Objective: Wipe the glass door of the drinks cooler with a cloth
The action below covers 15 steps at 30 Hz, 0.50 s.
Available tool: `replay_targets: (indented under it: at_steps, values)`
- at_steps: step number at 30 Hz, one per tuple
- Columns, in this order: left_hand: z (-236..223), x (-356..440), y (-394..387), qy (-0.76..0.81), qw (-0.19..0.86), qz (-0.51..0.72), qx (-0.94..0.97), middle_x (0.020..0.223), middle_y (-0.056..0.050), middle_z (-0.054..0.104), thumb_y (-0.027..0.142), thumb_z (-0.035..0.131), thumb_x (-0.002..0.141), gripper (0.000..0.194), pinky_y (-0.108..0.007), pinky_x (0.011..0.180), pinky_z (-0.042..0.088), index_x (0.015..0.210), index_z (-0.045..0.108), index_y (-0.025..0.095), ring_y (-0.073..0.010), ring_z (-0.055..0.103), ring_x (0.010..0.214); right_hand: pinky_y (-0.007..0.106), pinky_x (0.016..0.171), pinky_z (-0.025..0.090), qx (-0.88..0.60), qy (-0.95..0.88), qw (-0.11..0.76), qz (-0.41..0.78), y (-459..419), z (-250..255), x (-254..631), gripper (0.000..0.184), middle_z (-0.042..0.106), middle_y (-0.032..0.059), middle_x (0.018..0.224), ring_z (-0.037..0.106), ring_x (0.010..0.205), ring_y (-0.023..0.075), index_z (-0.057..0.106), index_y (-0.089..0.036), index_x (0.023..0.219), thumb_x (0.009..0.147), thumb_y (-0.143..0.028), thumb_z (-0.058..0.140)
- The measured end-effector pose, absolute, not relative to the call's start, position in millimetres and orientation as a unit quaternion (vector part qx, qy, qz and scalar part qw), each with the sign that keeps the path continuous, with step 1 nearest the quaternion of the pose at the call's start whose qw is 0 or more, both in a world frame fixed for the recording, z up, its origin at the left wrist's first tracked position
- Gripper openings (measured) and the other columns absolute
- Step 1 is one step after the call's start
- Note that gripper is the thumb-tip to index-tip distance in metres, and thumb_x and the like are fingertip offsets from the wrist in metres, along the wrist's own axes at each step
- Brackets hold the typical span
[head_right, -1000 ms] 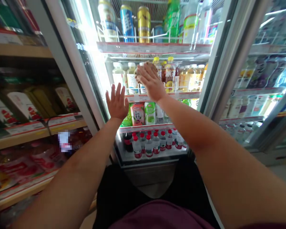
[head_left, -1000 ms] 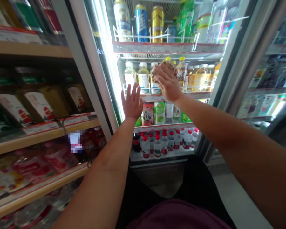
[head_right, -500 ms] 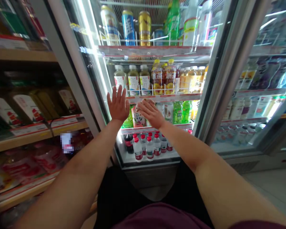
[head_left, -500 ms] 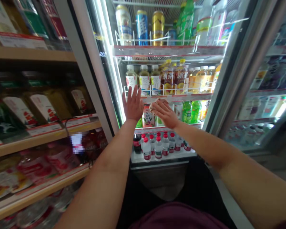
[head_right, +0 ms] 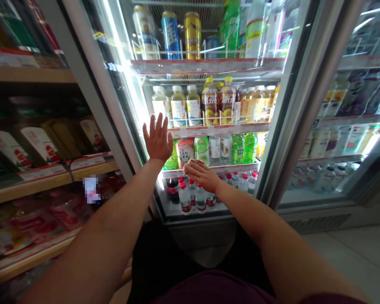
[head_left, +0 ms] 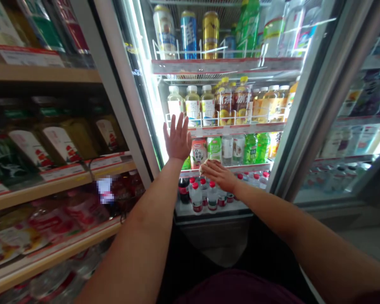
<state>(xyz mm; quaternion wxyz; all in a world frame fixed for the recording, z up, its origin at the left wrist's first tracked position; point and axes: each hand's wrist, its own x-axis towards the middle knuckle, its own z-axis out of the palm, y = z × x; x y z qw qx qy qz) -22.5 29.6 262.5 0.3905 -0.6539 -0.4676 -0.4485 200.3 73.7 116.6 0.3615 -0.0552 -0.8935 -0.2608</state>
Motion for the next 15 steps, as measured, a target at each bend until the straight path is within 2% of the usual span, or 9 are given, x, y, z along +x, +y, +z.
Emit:
replay_targets:
  at_steps: [8, 15]
  values:
    - [262.5, -22.1, 28.3, -0.473, 0.400, -0.442, -0.649, 0.166, -0.009, 0.034, 0.027, 0.040, 0.101, 0.058, -0.051, 0.131, -0.004, 0.159, 0.039, 0.019, -0.0232, 0.010, 0.159, 0.051, 0.127, 0.034, -0.060, -0.911, 0.324, -0.249, 68.7, 91.2, 199.8, 0.046, 0.051, 0.0088, 0.155, 0.029, 0.155, 0.0259, 0.059, -0.016, 0.144, 0.100, -0.009, 0.053]
    - [262.8, -22.2, 27.8, -0.473, 0.390, -0.446, -0.653, 0.166, -0.009, 0.035, 0.028, 0.040, 0.101, 0.058, -0.054, 0.131, -0.003, 0.158, 0.040, 0.020, -0.0244, 0.010, 0.159, 0.049, 0.126, 0.034, -0.056, -0.945, 0.238, -0.216, 68.4, 63.7, 209.2, 0.057, 0.050, 0.0091, 0.156, 0.035, 0.153, 0.0230, 0.054, -0.020, 0.150, 0.094, -0.005, 0.057]
